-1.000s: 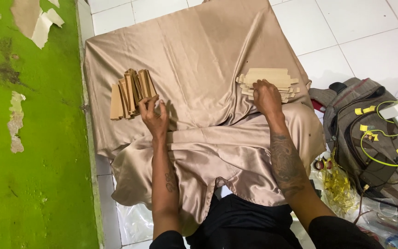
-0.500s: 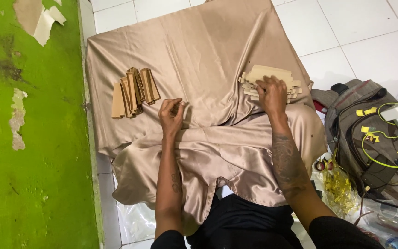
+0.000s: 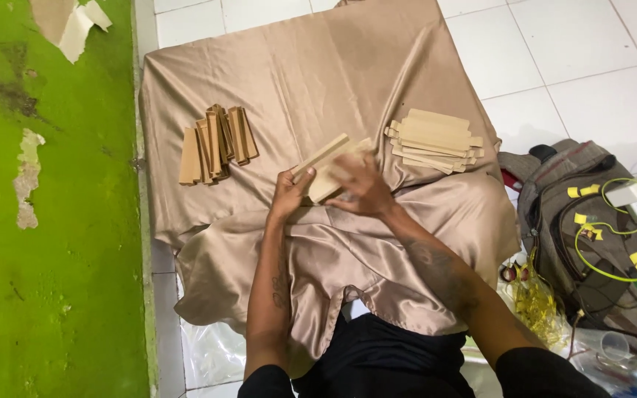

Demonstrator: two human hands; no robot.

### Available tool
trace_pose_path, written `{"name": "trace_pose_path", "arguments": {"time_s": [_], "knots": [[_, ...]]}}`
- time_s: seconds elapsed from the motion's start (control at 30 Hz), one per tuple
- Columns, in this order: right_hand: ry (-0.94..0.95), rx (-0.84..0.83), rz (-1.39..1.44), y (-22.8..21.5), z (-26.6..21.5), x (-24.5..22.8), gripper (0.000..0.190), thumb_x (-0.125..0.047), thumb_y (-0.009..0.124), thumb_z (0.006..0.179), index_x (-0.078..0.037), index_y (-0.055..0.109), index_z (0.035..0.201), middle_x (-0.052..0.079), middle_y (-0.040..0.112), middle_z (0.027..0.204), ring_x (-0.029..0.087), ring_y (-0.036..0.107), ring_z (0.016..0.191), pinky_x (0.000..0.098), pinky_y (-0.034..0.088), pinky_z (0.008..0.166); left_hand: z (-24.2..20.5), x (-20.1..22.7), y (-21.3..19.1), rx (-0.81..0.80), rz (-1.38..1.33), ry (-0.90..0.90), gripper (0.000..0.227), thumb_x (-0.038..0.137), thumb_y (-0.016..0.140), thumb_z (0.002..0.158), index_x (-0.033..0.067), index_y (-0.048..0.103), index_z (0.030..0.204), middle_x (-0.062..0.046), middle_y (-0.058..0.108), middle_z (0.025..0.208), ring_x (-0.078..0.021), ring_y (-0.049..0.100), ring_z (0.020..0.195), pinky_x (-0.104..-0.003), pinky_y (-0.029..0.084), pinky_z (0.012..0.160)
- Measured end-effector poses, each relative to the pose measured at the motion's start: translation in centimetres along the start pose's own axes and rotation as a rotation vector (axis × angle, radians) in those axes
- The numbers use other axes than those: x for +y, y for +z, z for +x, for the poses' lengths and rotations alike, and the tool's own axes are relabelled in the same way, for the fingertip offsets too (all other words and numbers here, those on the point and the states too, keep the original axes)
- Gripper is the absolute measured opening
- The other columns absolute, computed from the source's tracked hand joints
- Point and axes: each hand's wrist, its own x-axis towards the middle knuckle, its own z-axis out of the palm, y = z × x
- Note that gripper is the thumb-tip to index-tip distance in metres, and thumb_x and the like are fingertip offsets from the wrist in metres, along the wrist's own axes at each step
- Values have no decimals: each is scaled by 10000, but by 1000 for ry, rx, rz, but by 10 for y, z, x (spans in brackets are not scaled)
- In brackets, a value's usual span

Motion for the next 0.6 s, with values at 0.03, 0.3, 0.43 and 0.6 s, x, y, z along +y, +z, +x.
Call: {"name": "trace_pose_path", "arguments": {"time_s": [0.03,0.3,0.43,0.6], "knots": [[-5,1,2,-6,1,6,541,-566,784,845,-209,704,1244,104,658,1348,310,590,1310,537,418,1062,1,-3,-12,4,0,4,107,172,725,992,122,800,1050,8,746,829,-28,633,684,-189,518,639],[1026,14,936,-7,-25,35,259,-52,783,914,-2,709,1157,82,749,855,131,723,696,243,584,616,-21,68,13,-52,116,-65,21,75,790,885,94,783,884,-15,701,702,-72,633,604,-213,524,566],[1056,42,1041,18,-41,49,192,-14,747,927,30,695,1106,138,730,755,173,726,586,250,587,538,4,10,-17,85,44,-90,196,87,841,850,56,782,1034,-86,735,776,-124,705,641,-239,585,594],[1024,30,821,18,-40,53,292,71,672,838,-5,667,1120,125,665,842,197,719,657,314,618,575,14,-20,-29,146,-48,-14,216,36,802,893,33,752,1103,-57,763,842,-51,700,725,-185,597,692]]}}
